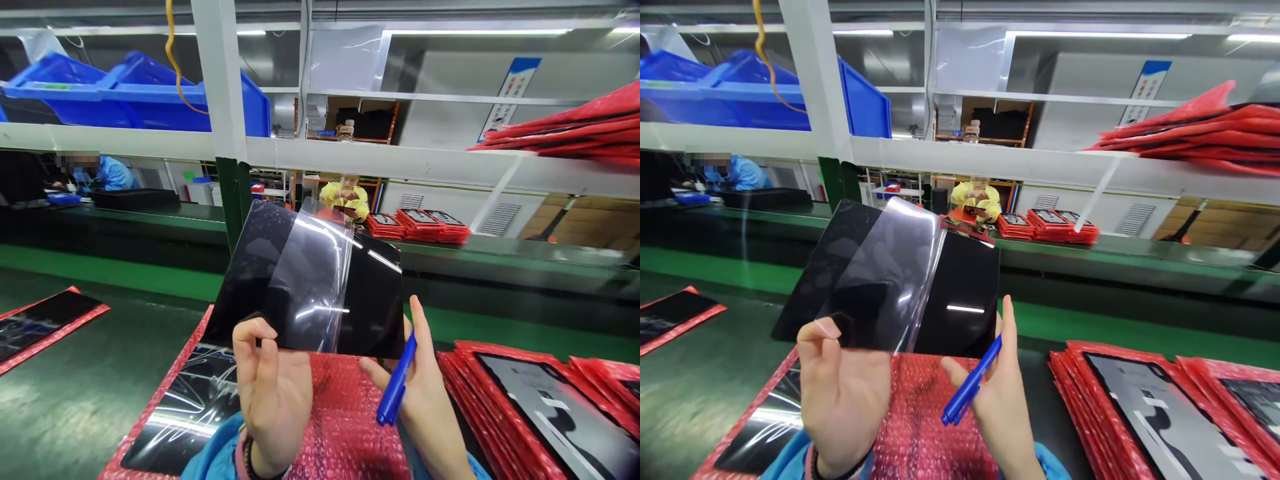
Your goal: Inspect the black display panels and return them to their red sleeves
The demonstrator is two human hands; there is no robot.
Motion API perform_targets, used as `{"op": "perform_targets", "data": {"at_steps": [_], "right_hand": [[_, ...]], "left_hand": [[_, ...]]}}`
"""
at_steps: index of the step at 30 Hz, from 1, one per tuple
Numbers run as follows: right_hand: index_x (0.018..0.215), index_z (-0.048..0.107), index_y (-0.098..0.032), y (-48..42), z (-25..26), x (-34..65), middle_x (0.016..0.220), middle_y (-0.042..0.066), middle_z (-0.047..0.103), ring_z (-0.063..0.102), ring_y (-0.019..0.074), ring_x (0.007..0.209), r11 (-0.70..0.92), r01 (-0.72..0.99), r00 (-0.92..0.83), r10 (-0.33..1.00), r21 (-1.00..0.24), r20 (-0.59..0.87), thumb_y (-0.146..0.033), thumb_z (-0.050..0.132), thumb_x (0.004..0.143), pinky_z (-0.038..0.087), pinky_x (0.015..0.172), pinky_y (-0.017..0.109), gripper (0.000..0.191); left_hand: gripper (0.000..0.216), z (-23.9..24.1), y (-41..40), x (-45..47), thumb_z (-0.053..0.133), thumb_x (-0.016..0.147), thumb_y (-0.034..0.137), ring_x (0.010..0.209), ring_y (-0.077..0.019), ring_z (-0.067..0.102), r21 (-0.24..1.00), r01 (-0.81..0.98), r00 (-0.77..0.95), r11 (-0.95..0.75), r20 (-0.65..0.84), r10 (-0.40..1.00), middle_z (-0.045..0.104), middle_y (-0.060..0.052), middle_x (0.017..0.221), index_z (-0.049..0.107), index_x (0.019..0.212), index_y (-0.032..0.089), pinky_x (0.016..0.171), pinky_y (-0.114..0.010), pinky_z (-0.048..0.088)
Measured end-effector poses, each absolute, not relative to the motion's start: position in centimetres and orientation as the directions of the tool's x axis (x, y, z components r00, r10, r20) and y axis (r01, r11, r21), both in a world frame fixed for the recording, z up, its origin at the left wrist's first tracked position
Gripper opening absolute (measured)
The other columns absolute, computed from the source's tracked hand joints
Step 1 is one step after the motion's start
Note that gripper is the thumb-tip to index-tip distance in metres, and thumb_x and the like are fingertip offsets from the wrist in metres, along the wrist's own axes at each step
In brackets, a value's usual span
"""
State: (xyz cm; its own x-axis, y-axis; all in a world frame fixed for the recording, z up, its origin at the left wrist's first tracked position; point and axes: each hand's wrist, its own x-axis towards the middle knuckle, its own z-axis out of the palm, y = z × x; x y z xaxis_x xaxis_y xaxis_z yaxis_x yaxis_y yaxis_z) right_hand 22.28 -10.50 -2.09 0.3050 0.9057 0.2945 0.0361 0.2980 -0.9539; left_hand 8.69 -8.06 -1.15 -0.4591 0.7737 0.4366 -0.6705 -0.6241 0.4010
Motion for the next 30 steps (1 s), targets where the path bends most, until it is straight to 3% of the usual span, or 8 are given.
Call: {"op": "perform_targets", "data": {"at_steps": [5, 14, 19, 24, 27, 30], "right_hand": [[0.148, 0.016, -0.044, -10.8, -1.6, 22.6, 0.151, 0.0, 0.041, 0.043, 0.0231, 0.135, 0.321, -0.021, 0.252, 0.918, -0.947, 0.306, -0.033, 0.071, 0.081, 0.029, 0.114, 0.044, 0.088], [0.145, 0.028, -0.045, -11.7, -1.5, 23.4, 0.144, 0.004, 0.049, 0.063, 0.0214, 0.111, 0.287, -0.321, 0.034, 0.956, -0.902, 0.292, -0.025, 0.071, 0.082, 0.049, 0.096, 0.039, 0.079], [0.136, 0.046, -0.042, -12.0, -0.8, 22.6, 0.113, 0.001, 0.064, 0.064, 0.0169, 0.095, 0.242, -0.424, -0.047, 0.956, -0.872, 0.289, -0.026, 0.073, 0.08, 0.05, 0.088, 0.033, 0.064], [0.107, 0.065, -0.038, -12.4, 0.0, 22.3, 0.082, -0.004, 0.059, 0.059, 0.0118, 0.076, 0.282, -0.383, 0.048, 0.957, -0.88, 0.287, -0.03, 0.077, 0.076, 0.049, 0.072, 0.022, 0.035], [0.096, 0.066, -0.033, -12.4, 0.1, 22.8, 0.081, -0.003, 0.06, 0.06, 0.0139, 0.078, 0.301, -0.289, 0.063, 0.953, -0.909, 0.296, -0.035, 0.074, 0.078, 0.05, 0.077, 0.025, 0.02], [0.095, 0.067, -0.029, -12.3, 0.0, 23.2, 0.08, 0.0, 0.064, 0.062, 0.0197, 0.081, 0.319, -0.158, 0.065, 0.948, -0.934, 0.312, -0.041, 0.071, 0.079, 0.052, 0.078, 0.031, 0.021]], "left_hand": [[0.008, -1.1, -7.8, 8.1, 0.053, 0.089, 0.023, 0.067, -0.0108, 0.047, 0.377, -0.678, -0.497, -0.631, 0.397, 0.772, 0.043, 0.001, 0.084, 0.061, 0.089, 0.024, 0.059, -0.023, 0.047], [0.01, 1.4, -5.3, 5.1, 0.05, 0.09, 0.023, 0.085, -0.0161, 0.059, 0.423, -0.727, -0.429, -0.54, 0.334, 0.839, 0.059, 0.0, 0.087, 0.06, 0.086, 0.024, 0.08, -0.033, 0.051], [0.009, 1.3, -4.8, 4.6, 0.05, 0.091, 0.024, 0.094, -0.0177, 0.062, 0.419, -0.769, -0.358, -0.483, 0.344, 0.868, 0.065, 0.0, 0.096, 0.059, 0.09, 0.024, 0.079, -0.031, 0.051], [0.009, 1.3, -3.9, 4.1, 0.051, 0.088, 0.023, 0.095, -0.0188, 0.062, 0.449, -0.804, -0.284, -0.391, 0.289, 0.914, 0.067, 0.0, 0.092, 0.06, 0.086, 0.023, 0.084, -0.034, 0.05], [0.007, 1.2, -3.2, 3.7, 0.055, 0.083, 0.023, 0.099, -0.0192, 0.06, 0.49, -0.808, -0.244, -0.329, 0.229, 0.942, 0.066, 0.0, 0.091, 0.061, 0.086, 0.023, 0.09, -0.034, 0.047], [0.01, 0.9, -2.4, 3.4, 0.059, 0.076, 0.023, 0.098, -0.0191, 0.058, 0.554, -0.768, -0.268, -0.322, 0.179, 0.947, 0.063, 0.001, 0.09, 0.062, 0.085, 0.022, 0.089, -0.032, 0.045]]}}
